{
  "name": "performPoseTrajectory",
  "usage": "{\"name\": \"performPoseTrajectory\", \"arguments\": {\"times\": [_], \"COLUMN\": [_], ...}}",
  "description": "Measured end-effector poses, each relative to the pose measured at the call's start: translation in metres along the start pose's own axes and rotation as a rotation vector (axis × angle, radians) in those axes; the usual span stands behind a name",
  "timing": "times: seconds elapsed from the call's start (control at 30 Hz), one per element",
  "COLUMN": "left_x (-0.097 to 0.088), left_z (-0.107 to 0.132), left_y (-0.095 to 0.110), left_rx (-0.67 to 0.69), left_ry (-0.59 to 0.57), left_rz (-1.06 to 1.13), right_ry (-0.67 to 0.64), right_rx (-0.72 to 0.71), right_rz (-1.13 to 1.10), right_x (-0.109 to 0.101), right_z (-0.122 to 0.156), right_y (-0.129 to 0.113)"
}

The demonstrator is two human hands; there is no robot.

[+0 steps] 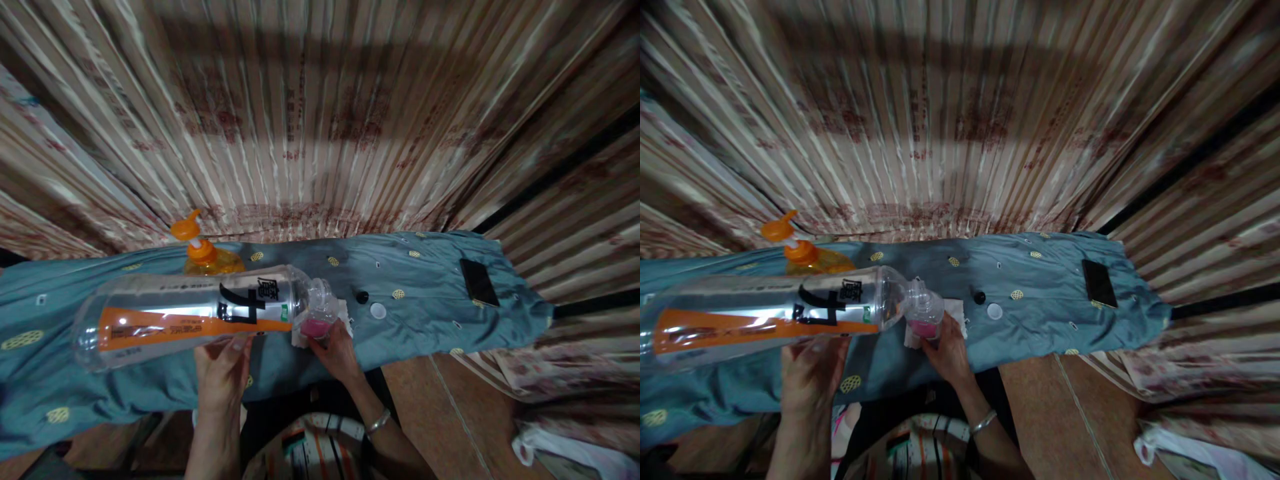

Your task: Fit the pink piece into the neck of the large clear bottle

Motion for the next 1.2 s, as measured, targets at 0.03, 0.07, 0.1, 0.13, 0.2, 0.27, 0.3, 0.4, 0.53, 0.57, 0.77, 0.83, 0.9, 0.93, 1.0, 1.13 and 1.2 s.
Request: {"name": "performPoseTrajectory", "arguments": {"times": [0.03,0.07,0.1,0.13,0.2,0.27,0.3,0.4,0.53,0.57,0.77,0.83,0.9,0.93,1.0,1.13,1.2], "left_x": [0.0002,0.0001,-0.0002,-0.0005,-0.0013,-0.0018,-0.0019,-0.001,0.0019,0.0026,0.0041,0.0039,0.004,0.0041,0.0046,0.0052,0.0055], "left_z": [-0.0001,-0.0002,-0.0003,-0.0004,-0.0008,-0.0015,-0.0018,-0.0023,-0.0012,-0.0007,0.002,0.002,0.0017,0.0014,0.001,0.0009,0.0012], "left_y": [-0.0003,-0.0005,-0.0009,-0.0013,-0.0022,-0.0029,-0.0032,-0.0037,-0.003,-0.0025,-0.0001,0.0002,0.0001,0.0,-0.0003,-0.0011,-0.0011], "left_rx": [0.003,0.007,0.01,0.01,0.01,0.01,0.009,0.0,-0.009,-0.009,-0.031,-0.034,-0.032,-0.03,-0.026,-0.005,0.001], "left_ry": [0.005,0.011,0.016,0.018,0.019,0.022,0.026,0.034,0.043,0.047,0.076,0.092,0.102,0.102,0.094,0.08,0.063], "left_rz": [0.01,0.021,0.027,0.029,0.028,0.027,0.03,0.027,0.031,0.038,0.037,0.031,0.022,0.017,0.009,0.005,0.002], "right_ry": [0.001,0.003,0.006,0.008,0.007,0.005,0.004,0.009,0.018,0.017,0.006,0.011,0.012,0.011,0.004,0.002,-0.002], "right_rx": [-0.001,-0.001,0.0,0.003,0.008,0.014,0.016,0.015,0.004,0.003,0.008,0.016,0.012,0.008,0.001,0.011,0.016], "right_rz": [0.001,0.0,-0.002,-0.005,-0.011,-0.011,-0.01,-0.007,-0.009,-0.012,-0.007,0.002,0.003,0.002,0.0,0.005,0.0], "right_x": [0.0003,0.0005,0.0006,0.0005,0.0003,0.0002,0.0002,0.0008,0.0008,0.0006,0.0004,0.0013,0.0021,0.0025,0.0027,0.0022,0.0019], "right_z": [0.0003,0.0005,0.0006,0.0006,0.0006,0.0007,0.0008,0.0013,0.0007,0.0004,0.0004,0.0011,0.0017,0.0019,0.002,0.0016,0.0013], "right_y": [0.0003,0.0004,0.0005,0.0004,0.0003,0.0004,0.0005,0.0012,0.0011,0.0009,0.0007,0.0015,0.0023,0.0026,0.003,0.0029,0.0026]}}
Point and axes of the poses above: each hand's wrist, its own z-axis away from the middle knuckle, its own x-axis out of the palm, y = z × x, the point moved 1 cm from there along -z, towards the middle knuckle, and after that the axes turned 14 degrees about y, right-handed, at the moved point
